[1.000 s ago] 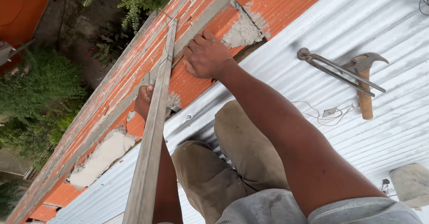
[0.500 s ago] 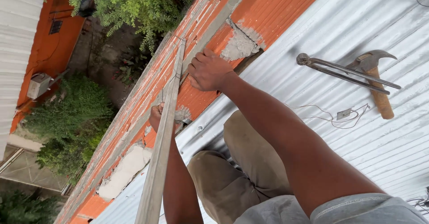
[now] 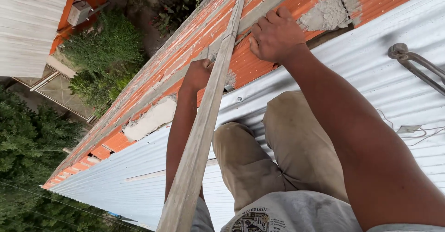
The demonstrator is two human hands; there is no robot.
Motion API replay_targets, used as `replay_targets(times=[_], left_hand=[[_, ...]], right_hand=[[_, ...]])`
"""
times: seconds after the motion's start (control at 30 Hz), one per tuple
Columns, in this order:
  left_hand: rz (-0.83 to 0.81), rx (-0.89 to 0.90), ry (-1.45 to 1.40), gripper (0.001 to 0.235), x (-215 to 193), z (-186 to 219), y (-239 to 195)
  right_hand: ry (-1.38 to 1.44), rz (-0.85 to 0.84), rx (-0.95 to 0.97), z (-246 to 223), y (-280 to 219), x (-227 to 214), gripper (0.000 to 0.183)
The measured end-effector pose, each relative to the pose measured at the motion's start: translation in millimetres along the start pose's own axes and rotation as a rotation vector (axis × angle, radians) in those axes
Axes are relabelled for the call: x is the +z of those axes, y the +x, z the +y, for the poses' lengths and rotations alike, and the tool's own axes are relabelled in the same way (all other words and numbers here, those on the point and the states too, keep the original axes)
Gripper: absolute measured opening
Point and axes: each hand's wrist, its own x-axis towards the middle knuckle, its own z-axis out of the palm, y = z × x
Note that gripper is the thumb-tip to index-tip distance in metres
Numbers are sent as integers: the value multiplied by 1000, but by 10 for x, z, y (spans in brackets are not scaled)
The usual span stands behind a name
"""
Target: Securing a wooden beam to a brick wall using wire and pliers on a roof while checking alignment with a straight edge.
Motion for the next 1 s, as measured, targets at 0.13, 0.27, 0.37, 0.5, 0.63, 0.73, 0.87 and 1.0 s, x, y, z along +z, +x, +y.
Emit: replay_targets(times=[0.13, 0.27, 0.37, 0.5, 0.63, 0.73, 0.87, 1.0], left_hand=[[91, 74, 6, 51, 113, -107, 41], [155, 102, -33, 54, 213, -202, 102], [136, 71, -14, 56, 229, -191, 119], [155, 65, -52, 58, 302, -242, 128], [229, 88, -83, 52, 365, -295, 175], [254, 95, -74, 50, 394, -313, 168], [316, 136, -24, 45, 485, -426, 265], [332, 117, -60, 49, 515, -414, 249]], right_hand=[[6, -34, -7, -1, 14, -18, 35], [6, -96, -6, 4, 23, -12, 37], [1, -106, -15, 7, 12, -23, 39], [1, -120, -11, -3, -1, -20, 39], [1, -59, -8, 12, 21, -6, 35], [1, -65, -7, -6, 11, -8, 35], [-3, -70, -6, -6, 27, -24, 34], [-11, -38, -7, -7, 21, -37, 34]])
